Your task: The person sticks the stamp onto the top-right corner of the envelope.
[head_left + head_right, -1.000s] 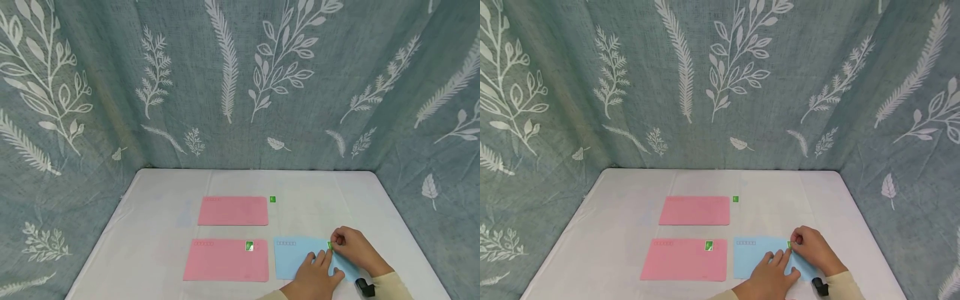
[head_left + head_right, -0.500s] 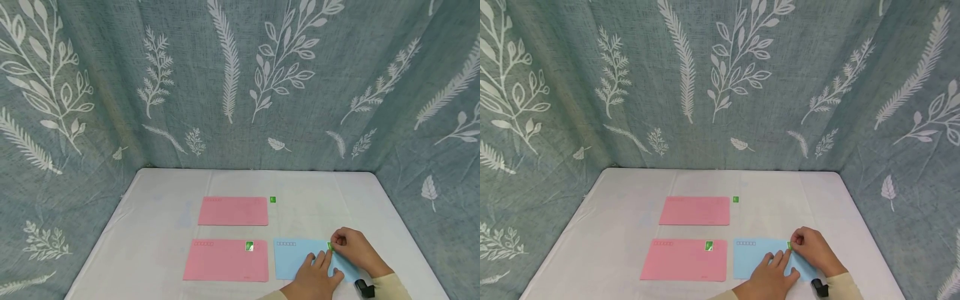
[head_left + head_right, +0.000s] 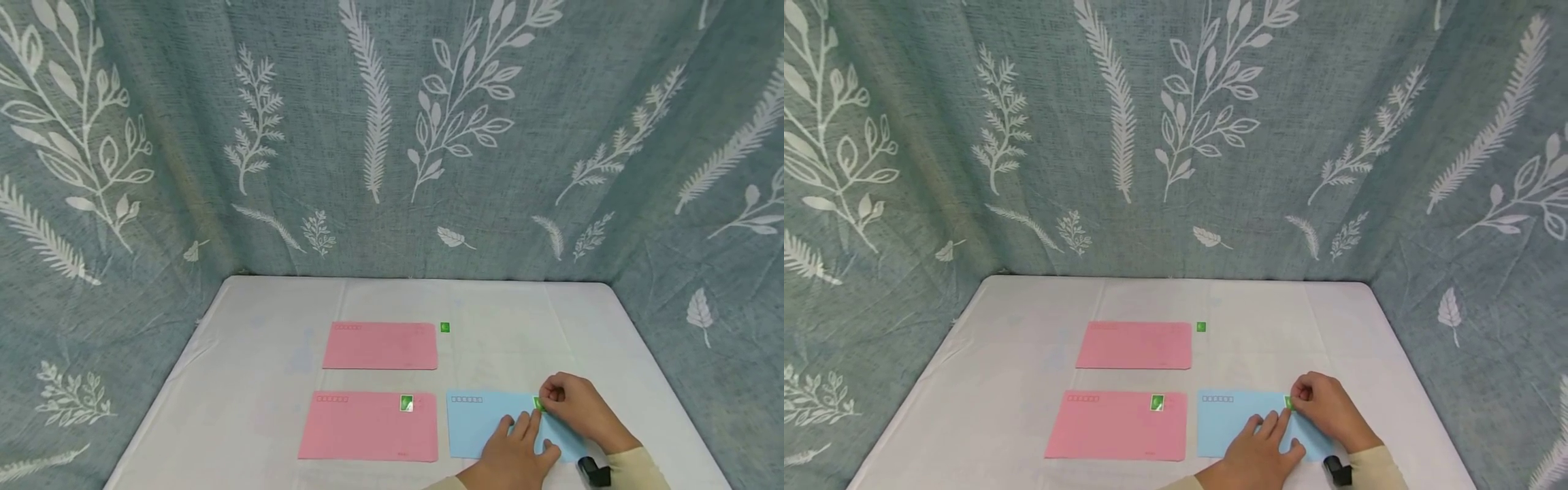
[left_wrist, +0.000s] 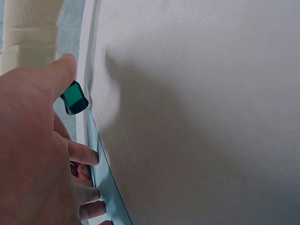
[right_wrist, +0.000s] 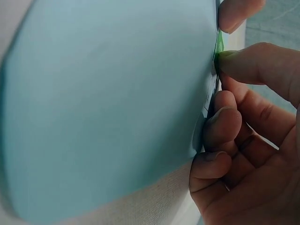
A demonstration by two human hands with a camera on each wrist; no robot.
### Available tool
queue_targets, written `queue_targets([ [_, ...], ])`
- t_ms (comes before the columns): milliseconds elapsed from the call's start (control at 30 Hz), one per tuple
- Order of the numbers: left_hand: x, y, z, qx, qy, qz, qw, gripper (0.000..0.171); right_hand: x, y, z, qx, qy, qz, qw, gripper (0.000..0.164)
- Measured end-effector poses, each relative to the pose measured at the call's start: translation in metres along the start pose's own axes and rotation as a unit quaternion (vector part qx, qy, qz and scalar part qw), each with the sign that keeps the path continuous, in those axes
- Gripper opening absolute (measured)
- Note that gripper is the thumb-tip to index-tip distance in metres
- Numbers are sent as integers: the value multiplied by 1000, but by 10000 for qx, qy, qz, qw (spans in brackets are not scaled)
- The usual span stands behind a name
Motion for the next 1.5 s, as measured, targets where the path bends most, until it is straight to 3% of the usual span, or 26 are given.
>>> queue_targets([
  [267,0,-3,-1,-52,-110,133,9998,68,-1,-4,0,-95,-25,38,9999,10],
  [500,8,-6,2,-201,-83,662,9976,54,0,-3,7,-382,-4,-17,9993,7],
  [700,10,-8,0,-157,-34,835,9964,61,-2,-9,8,-541,-109,136,9984,7],
  [900,16,-10,-1,-153,7,1439,9895,64,-2,-10,10,-682,-101,252,9973,11],
  [1033,23,-19,-7,310,-34,1766,9838,68,1,-10,9,-677,-8,308,9972,11],
  [1133,31,-28,-29,975,-230,1873,9772,74,2,-11,9,-653,59,361,9972,11],
  [1233,49,-31,-69,1668,-716,1941,9640,76,3,-8,11,-626,186,305,9974,12],
  [1367,79,-10,-137,2283,-1573,1904,9417,79,3,-5,14,-589,282,279,9975,12],
  [1500,101,20,-192,2230,-2142,1734,9350,83,2,-5,14,-624,263,350,9971,12],
])
Point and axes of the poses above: each hand's wrist, its own x-axis away from the middle knuckle, its own y-axis out of the palm, z = x × y, the point moved 7 cm from there along -x, towards the middle knuckle, and after that the axes turned 2 degrees about -z, right-handed, at the moved point
